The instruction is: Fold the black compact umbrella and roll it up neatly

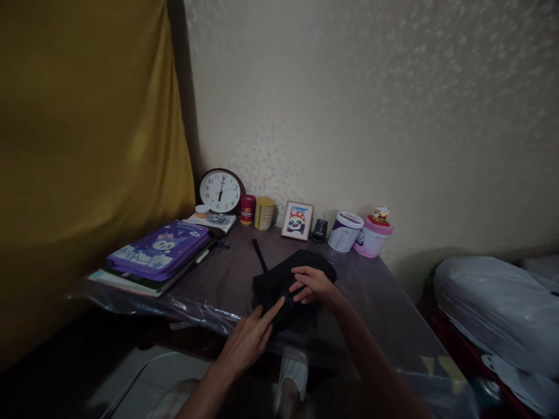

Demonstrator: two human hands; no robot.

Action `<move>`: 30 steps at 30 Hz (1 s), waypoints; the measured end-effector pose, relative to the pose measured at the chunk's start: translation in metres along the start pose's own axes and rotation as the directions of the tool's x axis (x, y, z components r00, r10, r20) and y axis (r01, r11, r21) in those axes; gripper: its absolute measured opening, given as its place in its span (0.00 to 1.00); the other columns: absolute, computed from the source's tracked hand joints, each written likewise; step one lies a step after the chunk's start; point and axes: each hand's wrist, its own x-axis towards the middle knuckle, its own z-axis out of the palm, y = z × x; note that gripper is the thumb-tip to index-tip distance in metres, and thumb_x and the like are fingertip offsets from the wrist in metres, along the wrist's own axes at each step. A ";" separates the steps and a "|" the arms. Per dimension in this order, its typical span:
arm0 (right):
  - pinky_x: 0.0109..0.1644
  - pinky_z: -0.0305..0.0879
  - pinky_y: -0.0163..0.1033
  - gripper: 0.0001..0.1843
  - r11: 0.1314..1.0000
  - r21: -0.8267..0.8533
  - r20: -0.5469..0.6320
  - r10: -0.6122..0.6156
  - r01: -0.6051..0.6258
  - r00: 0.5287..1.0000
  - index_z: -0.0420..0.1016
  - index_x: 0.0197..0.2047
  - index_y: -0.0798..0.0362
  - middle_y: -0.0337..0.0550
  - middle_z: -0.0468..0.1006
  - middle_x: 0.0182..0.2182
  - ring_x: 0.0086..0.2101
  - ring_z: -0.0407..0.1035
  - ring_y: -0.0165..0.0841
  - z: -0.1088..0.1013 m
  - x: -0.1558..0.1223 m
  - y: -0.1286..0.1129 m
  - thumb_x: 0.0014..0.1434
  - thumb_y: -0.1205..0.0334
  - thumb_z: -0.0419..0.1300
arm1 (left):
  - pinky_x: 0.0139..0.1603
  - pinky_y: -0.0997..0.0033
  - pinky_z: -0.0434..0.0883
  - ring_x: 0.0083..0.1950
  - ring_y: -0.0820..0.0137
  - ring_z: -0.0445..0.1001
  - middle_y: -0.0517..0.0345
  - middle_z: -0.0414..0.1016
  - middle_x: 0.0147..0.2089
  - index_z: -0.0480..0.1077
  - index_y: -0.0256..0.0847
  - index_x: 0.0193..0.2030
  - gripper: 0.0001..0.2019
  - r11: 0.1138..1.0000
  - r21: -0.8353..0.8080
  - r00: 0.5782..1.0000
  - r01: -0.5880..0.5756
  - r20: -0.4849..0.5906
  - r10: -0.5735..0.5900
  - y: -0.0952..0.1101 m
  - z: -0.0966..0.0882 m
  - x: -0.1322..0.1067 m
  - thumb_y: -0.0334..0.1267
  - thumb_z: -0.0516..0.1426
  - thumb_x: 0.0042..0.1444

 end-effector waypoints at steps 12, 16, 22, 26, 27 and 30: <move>0.46 0.65 0.42 0.15 0.851 -0.008 -0.374 -0.490 0.526 0.788 0.72 0.35 0.53 0.45 0.76 0.39 0.41 0.70 0.36 -0.034 0.000 -0.010 0.43 0.56 0.63 | 0.50 0.67 0.66 0.49 0.69 0.69 0.57 0.68 0.51 0.42 0.53 0.64 0.29 0.972 -0.228 0.995 -0.047 -0.096 0.025 -0.004 0.001 0.002 0.32 0.45 0.56; 0.47 0.64 0.45 0.16 0.858 -0.056 -0.322 -0.499 0.510 0.805 0.72 0.36 0.52 0.46 0.76 0.39 0.41 0.70 0.37 -0.041 -0.006 -0.011 0.43 0.55 0.63 | 0.55 0.64 0.63 0.53 0.69 0.66 0.57 0.66 0.55 0.45 0.51 0.63 0.28 0.945 -0.320 0.987 -0.067 -0.158 0.017 -0.008 -0.001 0.005 0.32 0.45 0.56; 0.56 0.55 0.45 0.18 0.766 -0.172 -0.482 -0.613 0.619 0.626 0.70 0.41 0.51 0.44 0.72 0.46 0.48 0.64 0.38 -0.051 -0.005 -0.010 0.44 0.56 0.62 | 0.57 0.65 0.61 0.57 0.70 0.64 0.58 0.64 0.58 0.49 0.49 0.63 0.27 0.923 -0.381 0.983 -0.053 -0.181 -0.018 -0.010 -0.005 0.005 0.32 0.45 0.55; 0.57 0.53 0.45 0.20 0.746 -0.340 -0.408 -0.665 0.573 0.625 0.71 0.40 0.50 0.43 0.73 0.45 0.49 0.63 0.38 -0.052 0.001 -0.006 0.43 0.54 0.63 | 0.57 0.67 0.61 0.58 0.71 0.62 0.61 0.61 0.60 0.50 0.49 0.62 0.27 0.903 -0.425 0.982 -0.067 -0.190 -0.016 -0.010 -0.005 0.006 0.32 0.46 0.55; 0.56 0.54 0.45 0.19 0.757 -0.358 -0.435 -0.653 0.547 0.619 0.72 0.40 0.51 0.44 0.73 0.43 0.47 0.64 0.38 -0.053 0.003 -0.005 0.44 0.53 0.62 | 0.57 0.68 0.61 0.58 0.71 0.62 0.62 0.61 0.60 0.51 0.49 0.62 0.27 0.898 -0.435 0.982 -0.064 -0.186 -0.020 -0.010 -0.005 0.006 0.32 0.46 0.54; 0.51 0.59 0.45 0.19 0.809 -0.295 -0.539 -0.580 0.507 0.611 0.71 0.38 0.53 0.45 0.75 0.39 0.43 0.67 0.38 -0.062 0.005 0.000 0.48 0.49 0.58 | 0.56 0.68 0.61 0.57 0.70 0.63 0.62 0.63 0.58 0.53 0.49 0.61 0.26 0.884 -0.466 0.982 -0.041 -0.180 -0.049 -0.010 -0.004 0.007 0.32 0.47 0.54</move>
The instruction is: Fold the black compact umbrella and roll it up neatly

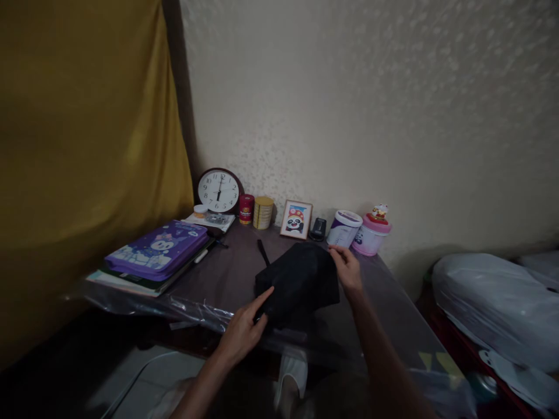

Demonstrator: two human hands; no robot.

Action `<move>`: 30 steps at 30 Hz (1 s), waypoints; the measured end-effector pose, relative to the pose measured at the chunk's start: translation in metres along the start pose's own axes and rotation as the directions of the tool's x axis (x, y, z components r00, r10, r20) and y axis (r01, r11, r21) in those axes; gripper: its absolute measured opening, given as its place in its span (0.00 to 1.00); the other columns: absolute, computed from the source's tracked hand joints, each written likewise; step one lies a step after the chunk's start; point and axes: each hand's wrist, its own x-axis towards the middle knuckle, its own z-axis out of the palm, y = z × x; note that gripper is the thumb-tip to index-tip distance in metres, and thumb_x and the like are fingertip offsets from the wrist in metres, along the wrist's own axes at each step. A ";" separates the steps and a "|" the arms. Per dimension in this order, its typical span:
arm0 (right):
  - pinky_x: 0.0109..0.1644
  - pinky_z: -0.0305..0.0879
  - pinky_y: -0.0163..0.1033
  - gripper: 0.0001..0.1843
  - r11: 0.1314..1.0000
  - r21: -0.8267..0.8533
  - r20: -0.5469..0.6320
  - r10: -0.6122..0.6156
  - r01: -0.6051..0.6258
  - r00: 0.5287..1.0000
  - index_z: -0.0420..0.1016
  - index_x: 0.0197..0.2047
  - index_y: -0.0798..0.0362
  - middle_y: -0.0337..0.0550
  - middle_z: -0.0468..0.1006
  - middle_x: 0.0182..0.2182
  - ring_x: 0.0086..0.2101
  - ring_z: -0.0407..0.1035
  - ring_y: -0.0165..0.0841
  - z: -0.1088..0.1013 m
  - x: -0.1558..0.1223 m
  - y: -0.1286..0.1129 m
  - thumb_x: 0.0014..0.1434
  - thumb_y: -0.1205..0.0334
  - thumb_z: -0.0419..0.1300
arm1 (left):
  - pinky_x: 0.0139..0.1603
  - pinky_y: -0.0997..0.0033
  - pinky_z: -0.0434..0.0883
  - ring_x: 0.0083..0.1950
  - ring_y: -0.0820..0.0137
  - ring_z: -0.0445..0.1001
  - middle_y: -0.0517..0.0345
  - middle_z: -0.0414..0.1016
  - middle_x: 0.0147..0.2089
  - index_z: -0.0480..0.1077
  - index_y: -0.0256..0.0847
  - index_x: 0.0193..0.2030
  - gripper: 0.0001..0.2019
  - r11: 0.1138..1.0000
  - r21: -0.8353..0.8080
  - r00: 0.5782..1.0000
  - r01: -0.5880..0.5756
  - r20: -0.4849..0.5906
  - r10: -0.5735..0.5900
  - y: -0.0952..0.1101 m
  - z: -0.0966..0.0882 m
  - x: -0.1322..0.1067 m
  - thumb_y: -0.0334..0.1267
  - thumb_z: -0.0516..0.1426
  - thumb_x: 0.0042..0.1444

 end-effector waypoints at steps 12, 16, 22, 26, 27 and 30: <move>0.38 0.67 0.36 0.19 0.821 0.275 0.330 0.408 -0.501 0.851 0.70 0.39 0.50 0.42 0.75 0.40 0.38 0.71 0.34 -0.004 -0.015 0.016 0.45 0.48 0.61 | 0.30 0.77 0.70 0.32 0.75 0.73 0.57 0.64 0.58 0.54 0.47 0.61 0.25 0.968 -0.225 0.971 0.114 -0.182 -0.157 -0.003 -0.014 0.006 0.38 0.48 0.54; 0.29 0.66 0.33 0.17 0.818 0.301 0.380 0.368 -0.490 0.849 0.70 0.36 0.51 0.43 0.76 0.34 0.32 0.71 0.33 0.008 -0.021 0.009 0.45 0.50 0.62 | 0.20 0.80 0.65 0.20 0.82 0.65 0.57 0.63 0.58 0.53 0.48 0.61 0.26 0.949 -0.279 0.955 0.148 -0.210 -0.211 -0.003 -0.018 0.006 0.37 0.48 0.53; 0.28 0.65 0.33 0.18 0.798 0.283 0.476 0.365 -0.532 0.800 0.72 0.39 0.51 0.43 0.77 0.34 0.30 0.71 0.33 0.016 -0.030 0.002 0.46 0.51 0.61 | 0.19 0.80 0.62 0.17 0.80 0.63 0.61 0.74 0.37 0.53 0.47 0.61 0.26 0.939 -0.290 0.938 0.183 -0.236 -0.256 -0.006 -0.019 0.006 0.37 0.49 0.53; 0.34 0.67 0.37 0.20 0.797 0.232 0.536 0.374 -0.558 0.757 0.73 0.40 0.52 0.44 0.78 0.35 0.33 0.72 0.35 0.018 -0.038 -0.002 0.45 0.52 0.62 | 0.19 0.80 0.62 0.17 0.80 0.61 0.64 0.73 0.29 0.53 0.45 0.61 0.27 0.940 -0.288 0.933 0.185 -0.249 -0.260 -0.007 -0.018 0.007 0.38 0.49 0.53; 0.35 0.67 0.38 0.20 0.793 0.210 0.542 0.392 -0.571 0.743 0.73 0.40 0.53 0.44 0.78 0.34 0.33 0.72 0.35 0.019 -0.039 -0.002 0.44 0.52 0.63 | 0.19 0.80 0.62 0.16 0.80 0.61 0.64 0.72 0.29 0.53 0.45 0.61 0.27 0.940 -0.287 0.932 0.185 -0.253 -0.261 -0.007 -0.018 0.007 0.38 0.49 0.53; 0.36 0.66 0.37 0.19 0.797 0.152 0.545 0.425 -0.584 0.723 0.73 0.38 0.55 0.44 0.78 0.32 0.32 0.72 0.34 0.021 -0.040 -0.001 0.45 0.52 0.62 | 0.19 0.80 0.61 0.17 0.79 0.62 0.65 0.72 0.28 0.53 0.44 0.61 0.27 0.938 -0.288 0.925 0.193 -0.266 -0.272 -0.007 -0.018 0.008 0.38 0.49 0.52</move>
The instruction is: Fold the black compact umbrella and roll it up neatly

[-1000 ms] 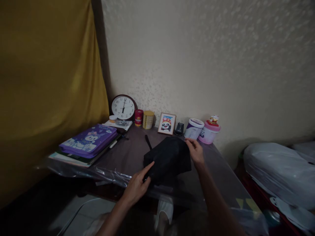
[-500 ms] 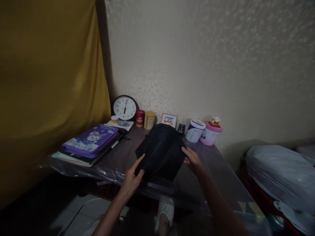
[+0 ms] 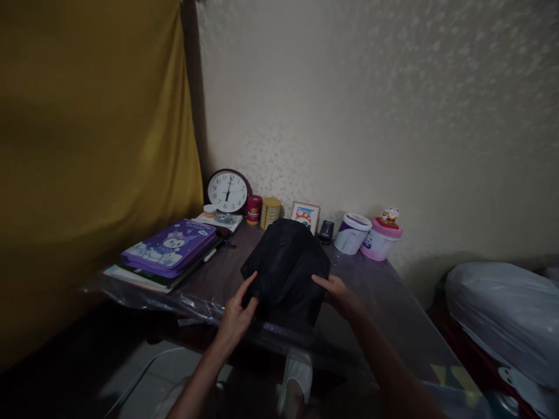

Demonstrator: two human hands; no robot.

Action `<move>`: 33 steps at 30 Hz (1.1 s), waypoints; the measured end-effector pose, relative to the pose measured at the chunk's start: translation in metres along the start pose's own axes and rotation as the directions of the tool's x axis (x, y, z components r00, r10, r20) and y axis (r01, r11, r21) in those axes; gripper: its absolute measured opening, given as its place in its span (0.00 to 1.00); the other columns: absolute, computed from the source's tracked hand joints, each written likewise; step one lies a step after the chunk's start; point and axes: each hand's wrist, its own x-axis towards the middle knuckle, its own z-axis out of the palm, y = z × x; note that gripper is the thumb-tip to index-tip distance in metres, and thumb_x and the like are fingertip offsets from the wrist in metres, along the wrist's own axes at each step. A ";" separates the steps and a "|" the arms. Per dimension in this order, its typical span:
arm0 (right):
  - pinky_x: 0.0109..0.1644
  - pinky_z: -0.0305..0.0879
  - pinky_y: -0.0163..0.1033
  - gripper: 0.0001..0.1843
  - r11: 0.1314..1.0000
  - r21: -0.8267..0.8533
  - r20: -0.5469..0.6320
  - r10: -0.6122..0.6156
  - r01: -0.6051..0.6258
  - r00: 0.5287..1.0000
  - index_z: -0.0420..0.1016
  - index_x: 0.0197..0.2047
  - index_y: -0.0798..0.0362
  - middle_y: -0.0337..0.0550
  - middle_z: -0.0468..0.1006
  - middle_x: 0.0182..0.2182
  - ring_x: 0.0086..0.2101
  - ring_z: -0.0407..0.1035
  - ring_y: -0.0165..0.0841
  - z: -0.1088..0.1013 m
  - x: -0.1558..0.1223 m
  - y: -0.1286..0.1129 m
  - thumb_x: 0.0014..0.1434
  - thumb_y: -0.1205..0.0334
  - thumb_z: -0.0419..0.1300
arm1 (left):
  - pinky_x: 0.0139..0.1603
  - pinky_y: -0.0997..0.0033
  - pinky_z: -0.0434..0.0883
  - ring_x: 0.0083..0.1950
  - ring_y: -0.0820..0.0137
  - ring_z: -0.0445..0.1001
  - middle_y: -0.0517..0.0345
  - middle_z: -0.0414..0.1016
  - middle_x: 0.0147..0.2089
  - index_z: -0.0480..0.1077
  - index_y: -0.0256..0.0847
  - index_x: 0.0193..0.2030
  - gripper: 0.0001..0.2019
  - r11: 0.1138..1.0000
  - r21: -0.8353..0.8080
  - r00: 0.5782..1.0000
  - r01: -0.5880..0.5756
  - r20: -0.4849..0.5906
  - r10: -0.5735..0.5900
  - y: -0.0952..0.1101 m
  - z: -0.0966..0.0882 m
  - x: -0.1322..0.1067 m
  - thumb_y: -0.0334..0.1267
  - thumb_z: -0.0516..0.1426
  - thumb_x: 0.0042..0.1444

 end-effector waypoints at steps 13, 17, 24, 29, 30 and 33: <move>0.28 0.59 0.32 0.17 0.968 -0.061 -0.075 -0.249 0.245 0.966 0.71 0.33 0.55 0.36 0.74 0.24 0.25 0.66 0.29 0.008 -0.009 -0.021 0.44 0.52 0.63 | 0.23 0.78 0.63 0.18 0.79 0.62 0.61 0.75 0.38 0.53 0.46 0.61 0.26 0.994 0.110 0.999 -0.021 -0.024 0.023 -0.003 0.000 0.000 0.37 0.47 0.53; 0.26 0.59 0.32 0.17 0.963 -0.048 -0.084 -0.267 0.263 0.960 0.69 0.30 0.54 0.34 0.71 0.21 0.22 0.64 0.27 0.020 -0.012 -0.028 0.42 0.51 0.64 | 0.28 0.75 0.66 0.23 0.76 0.68 0.60 0.75 0.41 0.53 0.47 0.61 0.25 0.983 0.180 0.999 -0.048 -0.002 0.049 -0.003 0.003 -0.002 0.36 0.47 0.54; 0.20 0.61 0.30 0.23 0.972 -0.087 -0.162 -0.229 0.217 0.960 0.55 0.19 0.53 0.29 0.61 0.14 0.18 0.59 0.23 0.040 -0.007 -0.029 0.37 0.50 0.66 | 0.51 0.68 0.64 0.53 0.68 0.67 0.57 0.67 0.55 0.53 0.47 0.61 0.25 0.978 0.156 0.989 -0.137 0.078 0.126 0.000 0.011 -0.007 0.34 0.48 0.54; 0.24 0.67 0.32 0.22 0.976 -0.082 -0.157 -0.211 0.200 0.965 0.56 0.19 0.52 0.30 0.65 0.14 0.19 0.64 0.25 0.048 0.001 -0.025 0.37 0.49 0.65 | 0.55 0.65 0.61 0.57 0.68 0.64 0.58 0.65 0.57 0.52 0.48 0.61 0.26 0.968 0.185 0.977 -0.168 0.162 0.139 0.001 0.016 -0.012 0.34 0.47 0.55; 0.24 0.68 0.32 0.22 0.978 -0.081 -0.160 -0.203 0.193 0.966 0.57 0.20 0.52 0.30 0.65 0.14 0.19 0.65 0.25 0.048 0.003 -0.024 0.37 0.48 0.65 | 0.55 0.64 0.61 0.57 0.68 0.63 0.58 0.64 0.58 0.52 0.48 0.61 0.26 0.967 0.186 0.975 -0.174 0.169 0.143 0.001 0.017 -0.013 0.34 0.47 0.54; 0.23 0.68 0.32 0.23 0.982 -0.089 -0.177 -0.178 0.164 0.968 0.57 0.21 0.52 0.30 0.65 0.13 0.17 0.67 0.26 0.050 0.010 -0.021 0.36 0.48 0.65 | 0.55 0.63 0.61 0.56 0.66 0.64 0.58 0.64 0.58 0.52 0.48 0.61 0.26 0.962 0.181 0.969 -0.203 0.181 0.170 0.002 0.019 -0.016 0.34 0.48 0.54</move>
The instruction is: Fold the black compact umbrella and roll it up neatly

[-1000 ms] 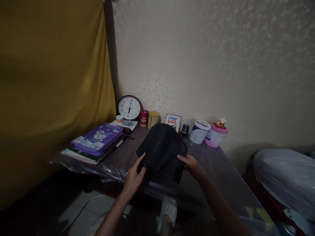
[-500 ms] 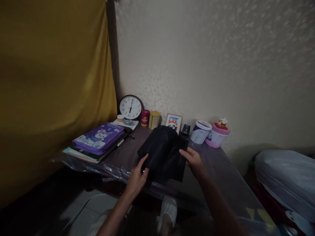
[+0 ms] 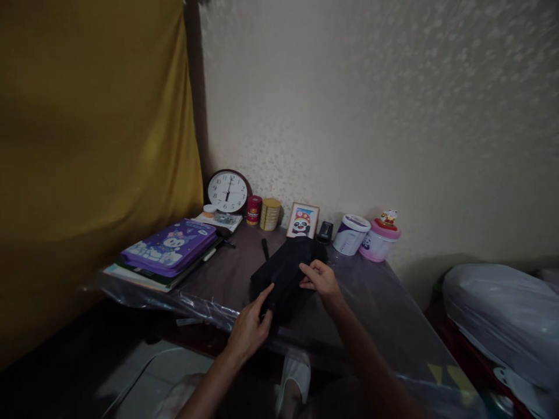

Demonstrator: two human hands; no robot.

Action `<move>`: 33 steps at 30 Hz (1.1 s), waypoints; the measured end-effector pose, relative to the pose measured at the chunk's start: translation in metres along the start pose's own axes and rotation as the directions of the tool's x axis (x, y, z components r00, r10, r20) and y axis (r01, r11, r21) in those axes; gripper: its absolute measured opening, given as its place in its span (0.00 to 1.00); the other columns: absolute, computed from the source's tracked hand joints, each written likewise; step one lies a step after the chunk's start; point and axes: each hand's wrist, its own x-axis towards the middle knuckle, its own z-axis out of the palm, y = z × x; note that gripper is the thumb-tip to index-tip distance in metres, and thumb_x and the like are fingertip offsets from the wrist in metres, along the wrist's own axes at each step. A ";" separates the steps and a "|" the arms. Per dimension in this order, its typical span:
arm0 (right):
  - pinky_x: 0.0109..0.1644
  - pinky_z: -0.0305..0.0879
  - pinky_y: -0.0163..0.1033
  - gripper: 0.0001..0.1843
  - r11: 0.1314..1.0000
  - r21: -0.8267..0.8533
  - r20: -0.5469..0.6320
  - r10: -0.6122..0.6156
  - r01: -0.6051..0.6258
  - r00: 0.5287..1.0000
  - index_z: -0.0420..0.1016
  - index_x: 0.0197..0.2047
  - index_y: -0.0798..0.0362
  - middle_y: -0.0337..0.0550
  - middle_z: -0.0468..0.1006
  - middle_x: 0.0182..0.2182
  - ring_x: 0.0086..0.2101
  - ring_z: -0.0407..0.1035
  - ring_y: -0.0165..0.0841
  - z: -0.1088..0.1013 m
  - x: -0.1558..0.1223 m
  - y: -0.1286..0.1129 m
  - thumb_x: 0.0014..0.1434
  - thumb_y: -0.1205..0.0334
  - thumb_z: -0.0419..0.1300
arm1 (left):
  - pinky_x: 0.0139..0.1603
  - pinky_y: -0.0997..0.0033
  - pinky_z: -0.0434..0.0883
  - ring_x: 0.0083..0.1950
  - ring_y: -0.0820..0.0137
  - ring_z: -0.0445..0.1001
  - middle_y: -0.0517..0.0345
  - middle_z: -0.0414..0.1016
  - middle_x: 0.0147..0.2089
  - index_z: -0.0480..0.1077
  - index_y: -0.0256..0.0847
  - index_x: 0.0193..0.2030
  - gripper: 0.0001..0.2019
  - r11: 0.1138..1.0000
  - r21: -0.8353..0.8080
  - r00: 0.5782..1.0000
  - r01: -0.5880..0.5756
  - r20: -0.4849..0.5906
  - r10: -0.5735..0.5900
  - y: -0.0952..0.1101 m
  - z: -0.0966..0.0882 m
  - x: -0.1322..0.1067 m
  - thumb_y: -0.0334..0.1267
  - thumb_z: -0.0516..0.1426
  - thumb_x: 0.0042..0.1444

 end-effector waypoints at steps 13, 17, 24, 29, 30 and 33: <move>0.17 0.62 0.27 0.18 0.973 -0.227 -0.002 -0.055 0.053 0.998 0.63 0.26 0.54 0.33 0.69 0.18 0.18 0.71 0.28 -0.001 0.006 0.011 0.45 0.47 0.58 | 0.54 0.62 0.63 0.55 0.62 0.66 0.51 0.65 0.57 0.50 0.44 0.62 0.28 0.993 0.118 0.998 -0.019 0.068 0.011 0.004 0.001 -0.006 0.47 0.50 0.55; 0.17 0.61 0.27 0.15 0.924 -0.357 0.065 -0.120 0.135 0.991 0.70 0.34 0.53 0.36 0.71 0.23 0.17 0.71 0.27 -0.003 0.003 0.012 0.50 0.50 0.54 | 0.46 0.63 0.67 0.47 0.60 0.72 0.46 0.70 0.51 0.47 0.40 0.63 0.32 0.986 0.160 0.998 0.056 0.031 -0.062 0.004 0.005 -0.007 0.50 0.50 0.54; 0.19 0.61 0.29 0.10 0.795 -0.522 0.133 -0.281 0.308 0.951 0.74 0.36 0.50 0.40 0.74 0.32 0.16 0.69 0.24 -0.009 0.004 0.023 0.50 0.59 0.55 | 0.43 0.67 0.67 0.44 0.63 0.74 0.50 0.73 0.48 0.35 0.47 0.65 0.32 0.990 0.141 0.992 -0.020 0.128 0.002 0.008 0.003 -0.009 0.45 0.47 0.58; 0.16 0.61 0.29 0.11 0.850 -0.462 0.157 -0.203 0.254 0.966 0.73 0.36 0.50 0.40 0.75 0.31 0.16 0.70 0.26 -0.009 0.003 0.015 0.50 0.58 0.55 | 0.51 0.67 0.64 0.51 0.68 0.69 0.57 0.69 0.53 0.48 0.54 0.62 0.23 0.976 0.153 0.973 -0.157 0.196 0.126 0.003 0.004 -0.008 0.43 0.43 0.60; 0.16 0.61 0.29 0.11 0.873 -0.441 0.143 -0.160 0.207 0.977 0.73 0.36 0.51 0.40 0.75 0.30 0.16 0.70 0.26 -0.010 0.003 0.012 0.50 0.59 0.55 | 0.51 0.67 0.65 0.50 0.68 0.69 0.57 0.69 0.52 0.48 0.54 0.62 0.22 0.975 0.154 0.973 -0.159 0.193 0.128 0.003 0.004 -0.008 0.43 0.43 0.60; 0.17 0.63 0.29 0.10 0.925 -0.364 0.042 -0.100 0.109 0.994 0.73 0.35 0.53 0.41 0.75 0.28 0.21 0.73 0.30 -0.017 0.008 0.003 0.50 0.60 0.55 | 0.51 0.68 0.65 0.50 0.68 0.69 0.57 0.70 0.52 0.50 0.52 0.62 0.22 0.978 0.145 0.975 -0.153 0.185 0.125 0.006 0.004 -0.009 0.43 0.44 0.60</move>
